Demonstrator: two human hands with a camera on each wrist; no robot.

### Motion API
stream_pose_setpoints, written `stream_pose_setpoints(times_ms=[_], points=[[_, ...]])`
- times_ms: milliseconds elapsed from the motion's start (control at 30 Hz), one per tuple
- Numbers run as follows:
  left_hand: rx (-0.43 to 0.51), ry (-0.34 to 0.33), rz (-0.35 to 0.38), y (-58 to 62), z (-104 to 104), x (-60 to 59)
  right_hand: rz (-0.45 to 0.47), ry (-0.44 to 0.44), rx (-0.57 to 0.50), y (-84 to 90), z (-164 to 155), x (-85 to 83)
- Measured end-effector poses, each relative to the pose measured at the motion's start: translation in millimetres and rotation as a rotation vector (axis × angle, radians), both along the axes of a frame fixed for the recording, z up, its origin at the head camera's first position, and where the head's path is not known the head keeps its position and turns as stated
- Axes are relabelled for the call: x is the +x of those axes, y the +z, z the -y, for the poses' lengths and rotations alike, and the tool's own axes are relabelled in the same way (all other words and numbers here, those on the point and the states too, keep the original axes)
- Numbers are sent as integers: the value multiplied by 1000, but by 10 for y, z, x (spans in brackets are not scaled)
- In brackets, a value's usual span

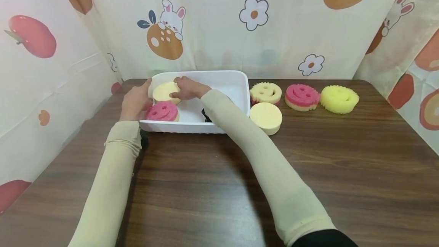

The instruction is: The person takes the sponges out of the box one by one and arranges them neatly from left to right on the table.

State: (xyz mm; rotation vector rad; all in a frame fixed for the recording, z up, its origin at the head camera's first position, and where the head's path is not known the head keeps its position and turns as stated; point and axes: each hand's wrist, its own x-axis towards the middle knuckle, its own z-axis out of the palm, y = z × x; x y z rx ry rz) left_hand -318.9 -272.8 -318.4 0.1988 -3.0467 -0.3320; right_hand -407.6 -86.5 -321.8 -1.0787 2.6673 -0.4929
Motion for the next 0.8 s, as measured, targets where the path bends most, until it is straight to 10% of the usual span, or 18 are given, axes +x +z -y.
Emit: stream_pose_setpoints(times_ms=[800], points=[[7, 12, 21, 2, -23, -18, 113, -55, -159, 13, 9, 34]])
